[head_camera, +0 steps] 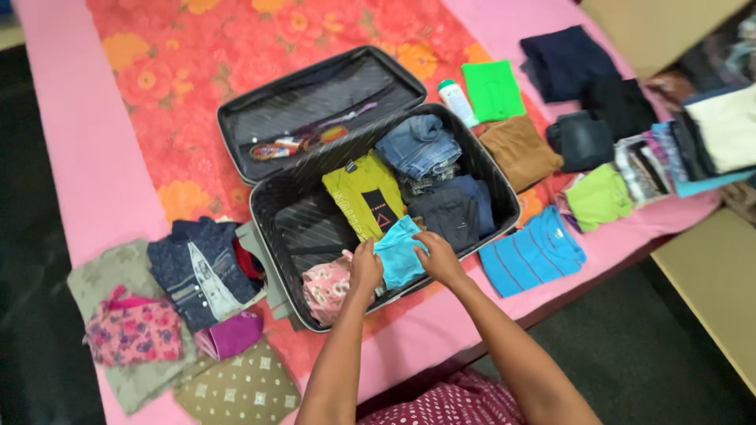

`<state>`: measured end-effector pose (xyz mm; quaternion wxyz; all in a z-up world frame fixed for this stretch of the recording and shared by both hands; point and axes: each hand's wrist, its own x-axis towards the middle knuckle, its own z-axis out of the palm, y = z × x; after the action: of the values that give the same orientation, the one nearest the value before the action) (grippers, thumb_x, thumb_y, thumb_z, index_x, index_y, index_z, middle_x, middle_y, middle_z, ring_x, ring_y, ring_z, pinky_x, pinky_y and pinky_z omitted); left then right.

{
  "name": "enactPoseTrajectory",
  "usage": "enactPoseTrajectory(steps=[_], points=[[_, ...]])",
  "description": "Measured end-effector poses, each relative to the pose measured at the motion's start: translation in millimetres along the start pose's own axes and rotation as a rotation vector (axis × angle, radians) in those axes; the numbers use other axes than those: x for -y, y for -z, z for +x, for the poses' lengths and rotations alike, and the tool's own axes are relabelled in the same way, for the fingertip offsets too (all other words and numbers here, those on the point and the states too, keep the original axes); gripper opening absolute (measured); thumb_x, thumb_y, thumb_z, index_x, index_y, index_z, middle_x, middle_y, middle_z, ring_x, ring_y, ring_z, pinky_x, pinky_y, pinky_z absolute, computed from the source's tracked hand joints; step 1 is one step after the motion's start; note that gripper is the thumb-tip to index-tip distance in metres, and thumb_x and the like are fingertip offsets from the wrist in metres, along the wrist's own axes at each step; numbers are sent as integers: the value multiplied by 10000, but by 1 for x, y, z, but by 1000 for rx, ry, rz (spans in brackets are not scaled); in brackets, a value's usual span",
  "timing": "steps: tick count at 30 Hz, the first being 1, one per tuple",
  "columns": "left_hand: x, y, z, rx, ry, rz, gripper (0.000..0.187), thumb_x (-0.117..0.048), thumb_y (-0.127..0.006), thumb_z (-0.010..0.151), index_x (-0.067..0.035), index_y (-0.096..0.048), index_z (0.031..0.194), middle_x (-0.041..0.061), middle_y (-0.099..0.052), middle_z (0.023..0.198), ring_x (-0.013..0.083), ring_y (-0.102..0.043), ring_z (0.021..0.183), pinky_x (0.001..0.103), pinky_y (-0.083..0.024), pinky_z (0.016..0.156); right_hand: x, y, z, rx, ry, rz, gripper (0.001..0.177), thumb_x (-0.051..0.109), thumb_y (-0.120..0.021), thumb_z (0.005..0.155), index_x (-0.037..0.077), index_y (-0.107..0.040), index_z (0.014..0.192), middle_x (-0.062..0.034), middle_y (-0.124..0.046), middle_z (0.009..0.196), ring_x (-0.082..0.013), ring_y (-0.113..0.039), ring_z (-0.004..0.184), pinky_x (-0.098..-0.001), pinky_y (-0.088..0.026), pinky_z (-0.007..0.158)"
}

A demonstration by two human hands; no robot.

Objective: The person unpacks a suitcase by removing folded clothes one at a time and placing them on the bed. They handle shirts, pants, and other garments, stacking them in piles beside the suitcase.

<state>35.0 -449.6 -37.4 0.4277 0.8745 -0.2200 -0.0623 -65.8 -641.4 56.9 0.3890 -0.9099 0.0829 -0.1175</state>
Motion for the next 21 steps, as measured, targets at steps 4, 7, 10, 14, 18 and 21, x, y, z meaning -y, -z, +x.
enactPoseTrajectory(steps=[4,7,10,14,18,21], points=[[-13,-8,5,41,134,31,488,-55,-648,876,37,-566,1349,284,-602,1290,458,-587,1165,496,-478,994,-32,-5,33,63,2,1,261,108,-684,893,18,-694,1138,-199,-694,1186,-397,-639,1137,-456,-509,966],[-12,-9,6,-37,125,49,465,-55,-641,876,38,-585,1328,278,-617,1292,448,-594,1182,482,-495,1005,-50,-20,56,106,-11,-1,238,92,-670,900,21,-705,1124,-200,-694,1154,-398,-645,1099,-462,-516,956],[-3,-5,13,-25,213,63,443,-55,-622,893,28,-595,1327,274,-633,1251,454,-607,1141,490,-507,969,-58,-36,82,82,26,-29,213,82,-675,887,19,-714,1087,-202,-694,1115,-407,-642,1058,-477,-510,937],[21,-15,35,-95,354,40,420,-57,-619,871,-18,-645,1288,264,-679,1175,443,-646,1085,497,-516,950,-74,-52,110,131,91,-90,193,62,-653,887,28,-723,1064,-188,-696,1096,-409,-633,1032,-484,-503,932],[53,-35,49,-97,543,37,350,-132,-677,856,-64,-703,1198,255,-708,1094,436,-663,1044,500,-522,916,-92,-71,123,274,137,-194,172,128,-666,852,38,-732,984,-179,-712,1017,-404,-652,990,-504,-516,854],[69,-49,53,15,749,38,320,-249,-728,856,-81,-738,1127,231,-734,1057,408,-694,1028,494,-538,900,-105,-73,115,473,106,-254,146,185,-654,898,66,-739,903,-151,-734,938,-371,-693,945,-503,-538,841]])
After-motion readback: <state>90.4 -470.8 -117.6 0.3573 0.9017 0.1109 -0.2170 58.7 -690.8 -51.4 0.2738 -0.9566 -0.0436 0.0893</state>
